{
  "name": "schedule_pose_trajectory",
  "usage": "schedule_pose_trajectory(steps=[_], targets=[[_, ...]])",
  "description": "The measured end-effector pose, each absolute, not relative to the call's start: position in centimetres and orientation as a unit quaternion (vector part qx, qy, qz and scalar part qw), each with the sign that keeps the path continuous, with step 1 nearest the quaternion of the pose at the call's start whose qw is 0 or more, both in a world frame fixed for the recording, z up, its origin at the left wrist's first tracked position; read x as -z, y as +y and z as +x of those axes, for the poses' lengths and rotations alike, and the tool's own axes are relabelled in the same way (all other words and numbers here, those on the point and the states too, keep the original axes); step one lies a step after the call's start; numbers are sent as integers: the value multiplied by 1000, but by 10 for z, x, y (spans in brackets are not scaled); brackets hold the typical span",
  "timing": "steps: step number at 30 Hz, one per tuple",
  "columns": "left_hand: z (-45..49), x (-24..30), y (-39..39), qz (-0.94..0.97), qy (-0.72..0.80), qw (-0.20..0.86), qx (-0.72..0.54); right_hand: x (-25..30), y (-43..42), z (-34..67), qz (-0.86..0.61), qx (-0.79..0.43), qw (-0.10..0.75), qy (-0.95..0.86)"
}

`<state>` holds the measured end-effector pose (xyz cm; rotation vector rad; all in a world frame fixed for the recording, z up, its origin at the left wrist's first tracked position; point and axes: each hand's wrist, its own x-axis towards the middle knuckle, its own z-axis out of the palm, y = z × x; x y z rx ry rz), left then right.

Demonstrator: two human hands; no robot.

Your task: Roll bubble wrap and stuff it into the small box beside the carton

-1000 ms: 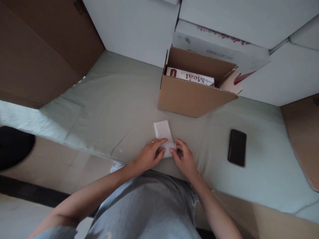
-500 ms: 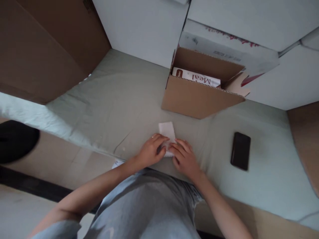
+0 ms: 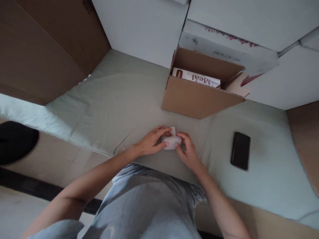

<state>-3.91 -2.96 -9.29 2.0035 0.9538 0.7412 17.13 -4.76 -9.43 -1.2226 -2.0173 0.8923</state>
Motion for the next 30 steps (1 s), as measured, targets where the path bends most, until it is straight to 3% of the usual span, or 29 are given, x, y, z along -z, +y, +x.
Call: schedule_pose_trajectory(steps=[8,12,19,24,30], targets=[[-25,99,-31,733,450,361,-359,96,-38,155,-520,-208,318,-765],[-20,106,-24,704,472,360,-390,98,-41,156,-484,-175,284,-809],[-31,81,-25,677,583,289,-344,102,-36,159,-484,-190,222,-825],[-36,65,-39,642,630,389,-200,101,-35,161,-496,-228,243,-802],[-8,71,-46,631,579,382,-345,103,-50,162,-491,-311,325,-746]])
